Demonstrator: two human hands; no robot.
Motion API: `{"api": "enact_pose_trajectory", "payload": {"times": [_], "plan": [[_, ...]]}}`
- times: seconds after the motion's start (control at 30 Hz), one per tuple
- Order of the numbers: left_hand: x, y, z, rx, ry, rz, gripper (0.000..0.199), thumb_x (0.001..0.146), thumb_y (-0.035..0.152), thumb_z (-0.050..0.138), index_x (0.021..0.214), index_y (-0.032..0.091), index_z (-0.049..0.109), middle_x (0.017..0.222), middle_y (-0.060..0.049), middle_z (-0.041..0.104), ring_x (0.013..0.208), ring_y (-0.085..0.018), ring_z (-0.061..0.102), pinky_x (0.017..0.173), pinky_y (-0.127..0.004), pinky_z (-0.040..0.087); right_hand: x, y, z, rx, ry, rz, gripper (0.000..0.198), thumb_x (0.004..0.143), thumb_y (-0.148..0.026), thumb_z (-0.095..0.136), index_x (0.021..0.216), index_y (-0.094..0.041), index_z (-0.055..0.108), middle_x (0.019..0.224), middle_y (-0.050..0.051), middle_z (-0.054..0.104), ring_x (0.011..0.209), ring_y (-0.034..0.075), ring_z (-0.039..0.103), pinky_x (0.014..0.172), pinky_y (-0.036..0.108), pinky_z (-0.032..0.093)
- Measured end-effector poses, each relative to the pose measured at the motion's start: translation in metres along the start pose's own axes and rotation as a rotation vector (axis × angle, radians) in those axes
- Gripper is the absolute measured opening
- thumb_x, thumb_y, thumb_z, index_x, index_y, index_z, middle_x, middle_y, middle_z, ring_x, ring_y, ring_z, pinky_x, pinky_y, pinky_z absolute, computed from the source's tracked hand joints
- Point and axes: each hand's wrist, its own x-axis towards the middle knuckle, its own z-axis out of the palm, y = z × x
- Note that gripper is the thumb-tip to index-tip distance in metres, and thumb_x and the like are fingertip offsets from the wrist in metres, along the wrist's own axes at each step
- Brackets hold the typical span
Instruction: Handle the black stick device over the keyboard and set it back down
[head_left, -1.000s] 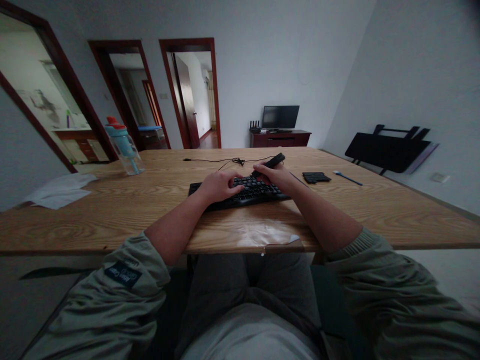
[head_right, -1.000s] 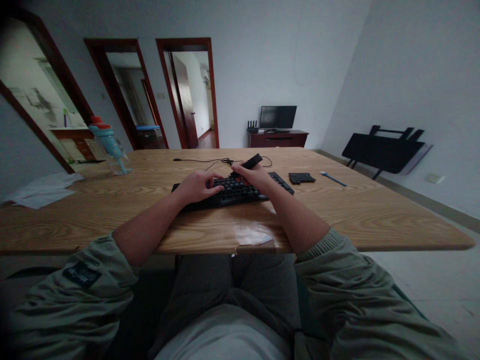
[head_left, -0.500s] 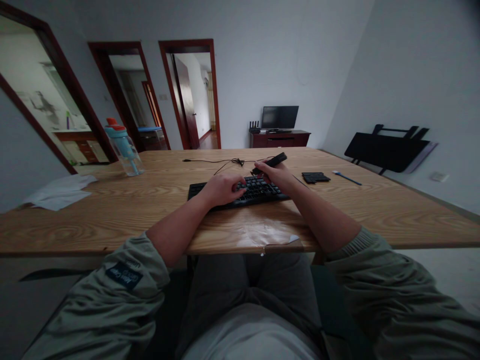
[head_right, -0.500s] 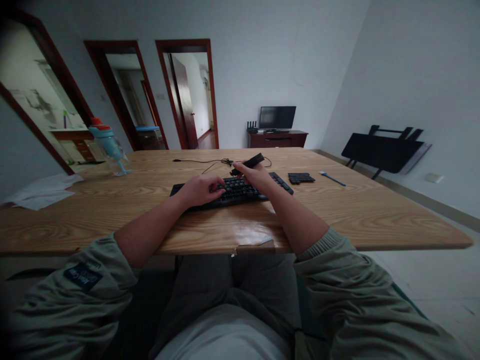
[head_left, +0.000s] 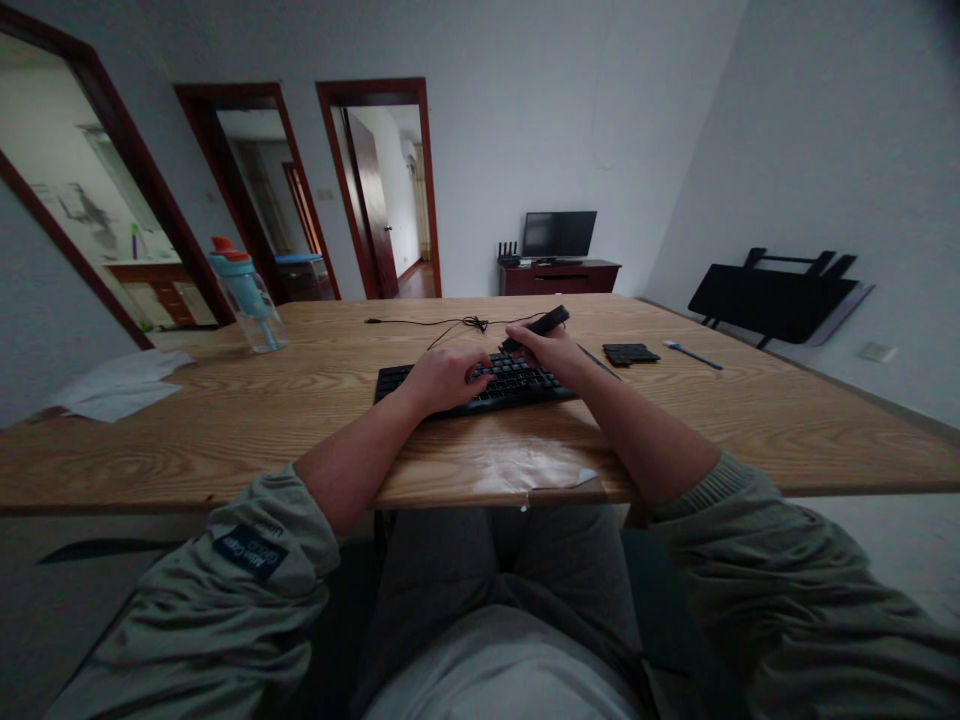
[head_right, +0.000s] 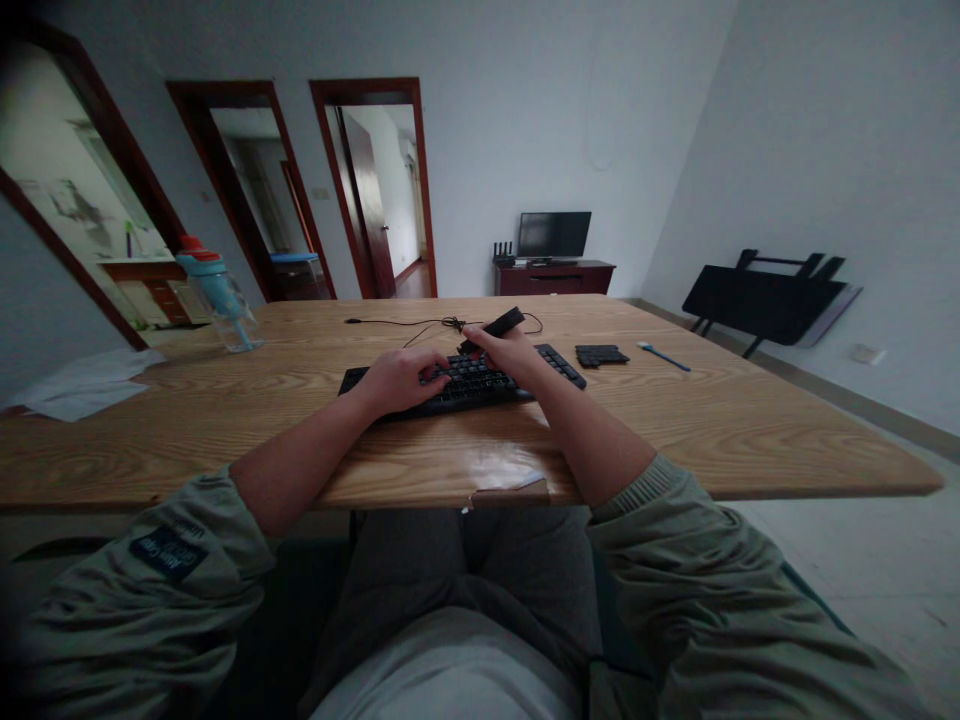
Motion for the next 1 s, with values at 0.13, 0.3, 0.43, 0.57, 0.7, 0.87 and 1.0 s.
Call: {"api": "enact_pose_trajectory", "payload": {"times": [0.13, 0.3, 0.43, 0.57, 0.7, 0.87, 1.0], "plan": [[0.0, -0.0022, -0.0003, 0.014, 0.02, -0.031, 0.016, 0.087, 0.031, 0.06, 0.097, 0.021, 0.068, 0.08, -0.002, 0.068, 0.072, -0.018, 0.061, 0.065, -0.03, 0.042, 0.0003, 0.0019, 0.0006, 0.02, -0.014, -0.006, 0.04, 0.076, -0.057, 0.071, 0.08, -0.018, 0.063, 0.066, -0.001, 0.056, 0.053, 0.01, 0.045, 0.046, 0.025, 0.034], [0.0006, -0.0033, -0.0011, 0.033, 0.027, -0.075, 0.015, 0.087, 0.032, 0.062, 0.096, 0.021, 0.066, 0.08, -0.002, 0.067, 0.071, -0.017, 0.061, 0.063, -0.03, 0.04, -0.002, 0.0003, 0.0001, 0.015, -0.072, -0.019, 0.04, 0.079, -0.058, 0.068, 0.075, -0.019, 0.059, 0.063, -0.002, 0.052, 0.053, 0.011, 0.044, 0.047, 0.025, 0.033], [0.0009, -0.0042, -0.0018, 0.053, 0.022, -0.105, 0.016, 0.087, 0.034, 0.062, 0.095, 0.021, 0.065, 0.08, -0.002, 0.067, 0.069, -0.017, 0.06, 0.061, -0.03, 0.038, -0.0032, -0.0027, -0.0013, -0.007, -0.093, -0.015, 0.041, 0.079, -0.059, 0.067, 0.076, -0.019, 0.06, 0.062, -0.001, 0.053, 0.053, 0.011, 0.045, 0.048, 0.026, 0.034], [0.001, -0.0056, -0.0013, 0.04, 0.017, -0.126, 0.021, 0.087, 0.039, 0.062, 0.098, 0.021, 0.065, 0.079, -0.002, 0.067, 0.069, -0.017, 0.06, 0.06, -0.029, 0.036, -0.0024, -0.0036, -0.0047, -0.057, -0.11, -0.022, 0.042, 0.08, -0.06, 0.065, 0.08, -0.018, 0.062, 0.061, -0.002, 0.052, 0.052, 0.012, 0.044, 0.048, 0.026, 0.034], [0.0007, -0.009, -0.0006, 0.034, -0.003, -0.13, 0.023, 0.086, 0.039, 0.062, 0.101, 0.021, 0.067, 0.079, -0.002, 0.067, 0.069, -0.017, 0.06, 0.061, -0.029, 0.038, -0.0006, -0.0012, -0.0084, -0.173, -0.082, -0.039, 0.038, 0.08, -0.057, 0.065, 0.076, -0.018, 0.061, 0.063, -0.001, 0.054, 0.057, 0.013, 0.047, 0.058, 0.029, 0.04], [0.0011, -0.0104, 0.0013, 0.019, -0.043, -0.078, 0.022, 0.087, 0.035, 0.06, 0.099, 0.02, 0.071, 0.08, -0.003, 0.07, 0.071, -0.019, 0.062, 0.063, -0.03, 0.041, -0.0002, 0.0018, -0.0074, -0.295, 0.008, 0.008, 0.037, 0.077, -0.054, 0.066, 0.069, -0.019, 0.06, 0.066, 0.002, 0.06, 0.063, 0.017, 0.052, 0.066, 0.032, 0.044], [0.002, -0.0086, 0.0056, 0.031, -0.098, -0.023, 0.027, 0.088, 0.035, 0.058, 0.105, 0.021, 0.074, 0.089, -0.006, 0.073, 0.083, -0.023, 0.066, 0.072, -0.033, 0.047, -0.0004, 0.0025, -0.0054, -0.349, 0.06, 0.11, 0.033, 0.077, -0.052, 0.067, 0.072, -0.02, 0.059, 0.064, 0.002, 0.059, 0.06, 0.017, 0.051, 0.061, 0.032, 0.043]]}}
